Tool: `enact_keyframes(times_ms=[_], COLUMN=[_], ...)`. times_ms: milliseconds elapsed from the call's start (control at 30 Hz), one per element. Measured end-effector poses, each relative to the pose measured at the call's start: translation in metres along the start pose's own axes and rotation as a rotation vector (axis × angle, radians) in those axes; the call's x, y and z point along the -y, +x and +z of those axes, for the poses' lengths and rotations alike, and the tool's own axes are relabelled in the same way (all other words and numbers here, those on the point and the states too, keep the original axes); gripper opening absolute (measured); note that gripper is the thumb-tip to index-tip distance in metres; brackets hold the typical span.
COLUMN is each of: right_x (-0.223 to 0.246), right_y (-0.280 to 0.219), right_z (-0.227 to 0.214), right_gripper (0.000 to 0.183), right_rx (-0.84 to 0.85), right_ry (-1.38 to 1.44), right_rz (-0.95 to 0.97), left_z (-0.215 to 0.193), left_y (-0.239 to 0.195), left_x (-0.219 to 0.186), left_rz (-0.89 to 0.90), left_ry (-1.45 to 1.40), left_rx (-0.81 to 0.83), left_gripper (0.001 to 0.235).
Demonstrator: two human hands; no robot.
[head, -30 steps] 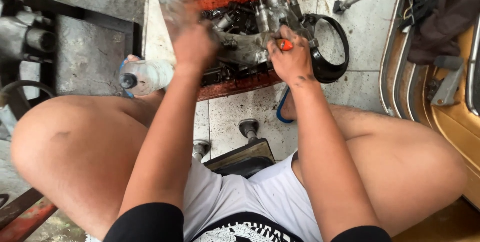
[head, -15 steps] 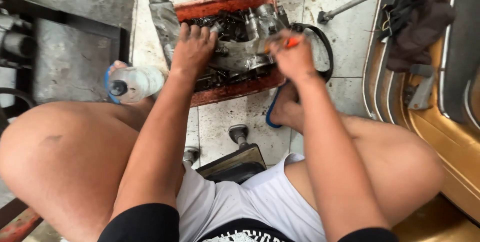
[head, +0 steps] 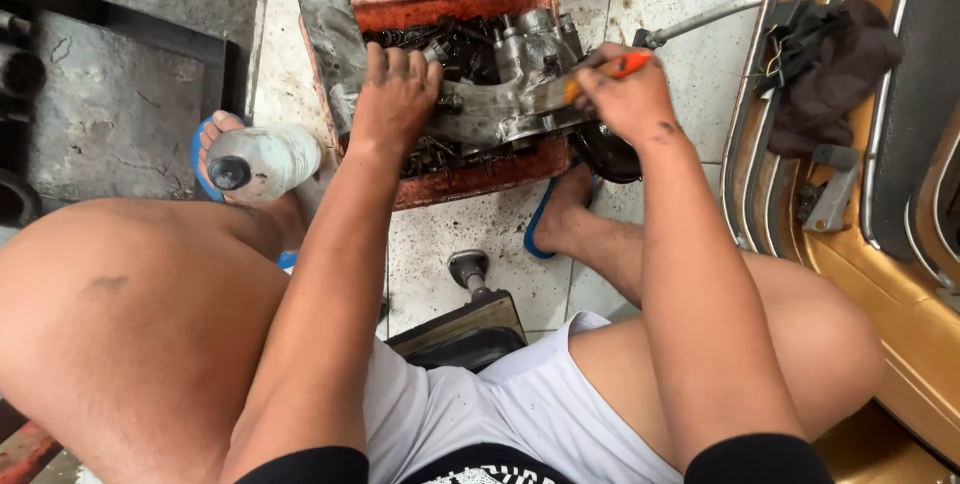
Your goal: Cleaning a motorcycle engine component using a brush and solvent in a tray.
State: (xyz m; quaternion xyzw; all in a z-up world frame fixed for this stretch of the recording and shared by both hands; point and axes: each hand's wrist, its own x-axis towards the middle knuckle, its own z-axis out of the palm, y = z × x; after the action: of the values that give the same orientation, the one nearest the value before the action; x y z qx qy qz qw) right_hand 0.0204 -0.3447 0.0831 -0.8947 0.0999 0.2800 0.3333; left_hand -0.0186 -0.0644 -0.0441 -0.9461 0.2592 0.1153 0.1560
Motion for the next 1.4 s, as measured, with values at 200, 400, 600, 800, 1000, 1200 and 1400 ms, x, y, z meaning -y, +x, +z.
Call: enact_keyframes(times_ms=[200, 400, 600, 800, 1000, 1200, 1400], right_x=[0.020, -0.027, -0.036, -0.017, 0.010, -0.025, 0.005], right_y=[-0.035, -0.026, -0.013, -0.003, 0.036, 0.084, 0.069], right_z=[-0.001, 0.002, 0.009, 0.018, 0.031, 0.022, 0.018], right_gripper=[0.005, 0.009, 0.010, 0.007, 0.011, 0.029, 0.013], right_rx=[-0.163, -0.358, -0.439, -0.273, -0.172, -0.247, -0.160], right_ry=[-0.068, 0.013, 0.176, 0.064, -0.094, -0.030, -0.004], right_rz=[-0.017, -0.071, -0.106, -0.154, -0.298, -0.161, 0.026], left_z=[-0.004, 0.001, -0.003, -0.001, -0.002, -0.001, -0.004], left_y=[-0.001, -0.002, -0.003, -0.001, -0.002, -0.002, -0.006], left_x=[0.001, -0.002, -0.001, -0.004, -0.004, -0.005, -0.006], left_rz=[-0.009, -0.021, -0.049, -0.037, -0.061, -0.068, -0.034], left_ry=[-0.001, -0.005, 0.010, -0.007, 0.001, 0.027, 0.022], left_rx=[-0.014, -0.024, -0.032, -0.025, -0.043, -0.107, -0.023], left_gripper=[0.058, 0.055, 0.052, 0.055, 0.056, 0.044, 0.064])
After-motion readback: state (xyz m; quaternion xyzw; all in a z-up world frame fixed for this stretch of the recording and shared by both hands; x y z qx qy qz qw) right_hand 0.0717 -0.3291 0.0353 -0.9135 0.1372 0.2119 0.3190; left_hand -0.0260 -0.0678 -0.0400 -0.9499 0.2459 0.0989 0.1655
